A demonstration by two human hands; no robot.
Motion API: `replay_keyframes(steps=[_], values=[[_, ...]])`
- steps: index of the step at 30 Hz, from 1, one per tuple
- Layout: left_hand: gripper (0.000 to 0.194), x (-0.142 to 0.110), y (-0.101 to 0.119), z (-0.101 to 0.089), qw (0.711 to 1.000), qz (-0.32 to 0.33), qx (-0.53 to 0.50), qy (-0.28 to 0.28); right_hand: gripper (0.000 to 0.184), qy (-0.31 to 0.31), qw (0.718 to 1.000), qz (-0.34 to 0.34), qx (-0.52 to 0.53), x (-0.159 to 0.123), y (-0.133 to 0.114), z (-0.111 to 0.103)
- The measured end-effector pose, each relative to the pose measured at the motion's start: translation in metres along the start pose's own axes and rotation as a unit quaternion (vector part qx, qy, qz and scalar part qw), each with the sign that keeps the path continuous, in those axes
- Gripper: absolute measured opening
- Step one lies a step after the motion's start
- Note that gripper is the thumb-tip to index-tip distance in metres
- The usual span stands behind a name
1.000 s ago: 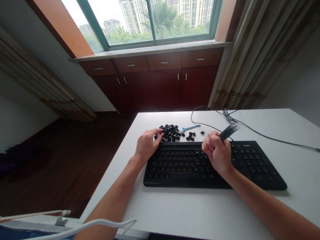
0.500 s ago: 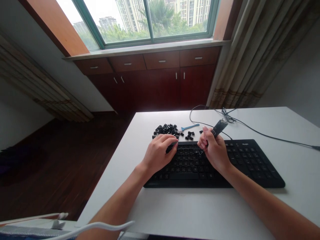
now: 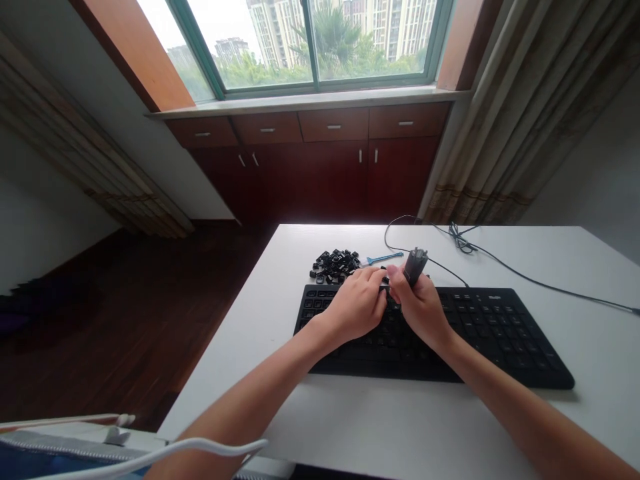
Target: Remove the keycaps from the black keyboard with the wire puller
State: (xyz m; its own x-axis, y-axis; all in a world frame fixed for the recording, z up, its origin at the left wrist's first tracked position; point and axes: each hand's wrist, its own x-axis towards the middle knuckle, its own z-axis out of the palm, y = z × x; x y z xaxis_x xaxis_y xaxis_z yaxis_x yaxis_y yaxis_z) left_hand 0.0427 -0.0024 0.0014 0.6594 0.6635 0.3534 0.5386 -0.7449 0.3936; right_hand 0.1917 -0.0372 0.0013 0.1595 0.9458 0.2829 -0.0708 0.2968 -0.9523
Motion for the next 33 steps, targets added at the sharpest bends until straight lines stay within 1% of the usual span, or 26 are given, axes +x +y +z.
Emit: replay_keyframes(steps=[3,5,8,10,12,14,16,18,20,23,25,27,30,33], values=[[0.024,0.003,-0.003,0.009,1.000,0.002,0.002,0.007,0.026,-0.016,0.993,-0.034,-0.113,-0.007,-0.003,0.002],[0.024,0.000,-0.004,0.012,1.000,0.007,0.000,0.008,0.026,-0.043,0.989,-0.045,-0.131,-0.009,-0.004,0.004],[0.029,-0.007,-0.004,0.011,1.000,0.030,-0.003,0.007,0.026,-0.083,0.986,-0.055,-0.133,-0.009,-0.001,0.005],[0.033,-0.011,-0.002,0.008,0.999,0.042,-0.007,0.009,0.026,-0.073,0.986,-0.058,-0.135,-0.008,0.001,0.005],[0.034,-0.015,0.001,0.005,0.999,0.041,-0.012,0.011,0.025,-0.039,0.989,-0.045,-0.136,-0.006,0.002,0.005],[0.033,-0.018,0.004,0.002,0.999,0.032,-0.016,0.008,0.029,-0.007,0.994,-0.009,-0.110,-0.002,0.003,0.004],[0.031,-0.019,0.006,0.001,1.000,0.026,-0.016,0.005,0.035,0.008,0.998,0.037,-0.043,0.004,0.004,0.002],[0.030,-0.020,0.007,0.000,1.000,0.025,-0.015,0.002,0.041,0.010,0.997,0.068,0.033,0.009,0.006,0.000],[0.029,-0.020,0.007,0.001,0.999,0.028,-0.015,0.000,0.044,0.004,0.996,0.073,0.058,0.013,0.008,0.000],[0.029,-0.021,0.005,0.003,0.999,0.031,-0.020,0.003,0.043,-0.011,0.998,0.059,0.015,0.015,0.011,0.003],[0.029,-0.021,0.005,0.003,0.999,0.024,-0.022,0.007,0.041,-0.025,0.998,0.055,0.018,0.014,0.013,0.005],[0.030,-0.022,0.005,0.004,1.000,0.015,-0.018,0.007,0.040,-0.049,0.994,0.063,0.081,0.013,0.013,0.006],[0.035,-0.022,0.007,0.004,1.000,0.011,-0.011,0.003,0.041,-0.081,0.974,0.076,0.199,0.012,0.009,0.002],[0.032,-0.023,0.009,0.004,1.000,0.000,-0.012,0.008,0.040,-0.076,0.960,0.080,0.256,0.012,0.004,-0.002]])
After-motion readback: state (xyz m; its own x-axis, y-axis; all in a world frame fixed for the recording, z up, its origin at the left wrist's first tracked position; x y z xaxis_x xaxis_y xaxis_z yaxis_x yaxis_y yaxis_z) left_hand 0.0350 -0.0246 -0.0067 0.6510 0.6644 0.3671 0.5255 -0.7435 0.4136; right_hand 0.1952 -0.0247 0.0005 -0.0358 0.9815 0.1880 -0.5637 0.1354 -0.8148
